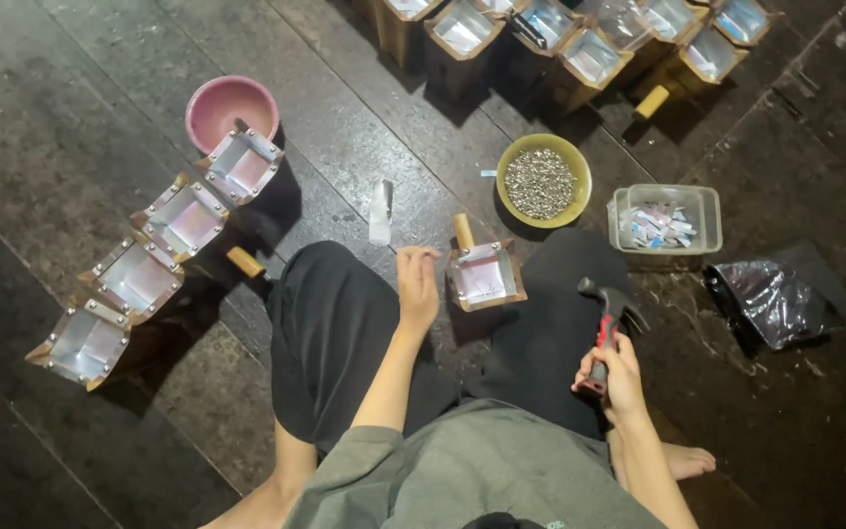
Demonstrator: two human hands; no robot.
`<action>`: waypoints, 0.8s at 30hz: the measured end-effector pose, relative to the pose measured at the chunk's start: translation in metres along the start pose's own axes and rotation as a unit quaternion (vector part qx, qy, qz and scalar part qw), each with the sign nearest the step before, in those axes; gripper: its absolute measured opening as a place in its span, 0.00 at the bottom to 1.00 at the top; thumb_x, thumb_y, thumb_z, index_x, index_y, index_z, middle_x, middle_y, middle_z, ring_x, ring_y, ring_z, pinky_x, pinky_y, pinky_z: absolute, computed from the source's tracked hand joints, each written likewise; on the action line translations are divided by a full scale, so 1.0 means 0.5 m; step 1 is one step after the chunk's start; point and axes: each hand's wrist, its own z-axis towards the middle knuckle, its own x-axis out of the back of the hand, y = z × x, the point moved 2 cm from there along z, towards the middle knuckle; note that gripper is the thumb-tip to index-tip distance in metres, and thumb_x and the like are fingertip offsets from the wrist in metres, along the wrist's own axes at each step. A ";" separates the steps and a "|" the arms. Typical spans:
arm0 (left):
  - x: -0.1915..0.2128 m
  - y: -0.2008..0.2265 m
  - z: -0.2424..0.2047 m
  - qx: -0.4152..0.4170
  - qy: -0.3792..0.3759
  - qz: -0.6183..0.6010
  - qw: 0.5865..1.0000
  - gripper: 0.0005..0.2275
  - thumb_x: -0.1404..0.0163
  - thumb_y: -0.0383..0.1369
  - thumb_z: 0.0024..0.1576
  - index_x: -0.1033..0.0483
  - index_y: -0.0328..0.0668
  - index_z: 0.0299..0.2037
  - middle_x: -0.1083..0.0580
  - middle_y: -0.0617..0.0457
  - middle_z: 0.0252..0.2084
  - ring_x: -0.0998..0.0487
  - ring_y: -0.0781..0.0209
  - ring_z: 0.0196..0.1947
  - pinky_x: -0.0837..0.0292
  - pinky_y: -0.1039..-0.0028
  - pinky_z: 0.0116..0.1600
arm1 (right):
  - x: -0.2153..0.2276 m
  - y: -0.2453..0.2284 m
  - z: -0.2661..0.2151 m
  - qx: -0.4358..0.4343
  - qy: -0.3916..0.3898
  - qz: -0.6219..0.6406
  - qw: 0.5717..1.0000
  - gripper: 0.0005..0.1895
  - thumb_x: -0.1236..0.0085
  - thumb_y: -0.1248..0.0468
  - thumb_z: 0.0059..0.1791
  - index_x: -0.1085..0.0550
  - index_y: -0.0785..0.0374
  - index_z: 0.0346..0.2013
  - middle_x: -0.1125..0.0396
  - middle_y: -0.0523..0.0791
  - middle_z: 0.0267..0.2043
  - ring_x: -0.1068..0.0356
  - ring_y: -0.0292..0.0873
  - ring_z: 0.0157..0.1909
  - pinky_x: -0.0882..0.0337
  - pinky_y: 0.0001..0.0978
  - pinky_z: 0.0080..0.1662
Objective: Assembling small metal frames by hand using a hammer and small fasteners while sitting on the floor.
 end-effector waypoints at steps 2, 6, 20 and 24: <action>-0.006 0.021 -0.002 -0.012 0.000 0.005 1.000 0.08 0.58 0.27 0.68 0.24 0.41 0.41 0.33 0.52 0.38 0.26 0.55 0.41 0.30 0.72 0.51 | 0.004 0.005 0.013 -0.001 0.003 -0.007 1.000 0.19 0.54 0.66 0.53 0.43 0.60 0.57 0.39 0.57 0.18 0.33 0.58 0.14 0.26 0.57 0.19; -0.004 0.055 0.003 -0.012 -0.001 -0.004 1.000 0.03 0.45 0.30 0.62 0.18 0.42 0.41 0.20 0.51 0.36 0.17 0.53 0.39 0.23 0.72 0.47 | 0.006 0.005 0.021 -0.008 -0.007 -0.010 1.000 0.18 0.55 0.66 0.52 0.44 0.59 0.56 0.40 0.58 0.17 0.33 0.59 0.14 0.26 0.56 0.18; -0.002 0.039 0.004 -0.015 -0.006 0.018 1.000 0.03 0.46 0.24 0.61 0.19 0.39 0.38 0.19 0.48 0.34 0.16 0.51 0.37 0.21 0.69 0.44 | 0.003 0.007 0.022 -0.012 -0.008 -0.007 1.000 0.19 0.55 0.66 0.52 0.44 0.59 0.57 0.39 0.58 0.18 0.32 0.59 0.14 0.26 0.55 0.18; -0.005 0.043 0.006 -0.045 -0.011 0.041 0.998 0.03 0.46 0.23 0.60 0.19 0.41 0.37 0.19 0.50 0.34 0.16 0.52 0.37 0.21 0.69 0.45 | -0.002 0.000 0.016 -0.010 0.003 -0.014 1.000 0.20 0.55 0.66 0.52 0.44 0.60 0.58 0.39 0.58 0.18 0.32 0.58 0.15 0.25 0.55 0.19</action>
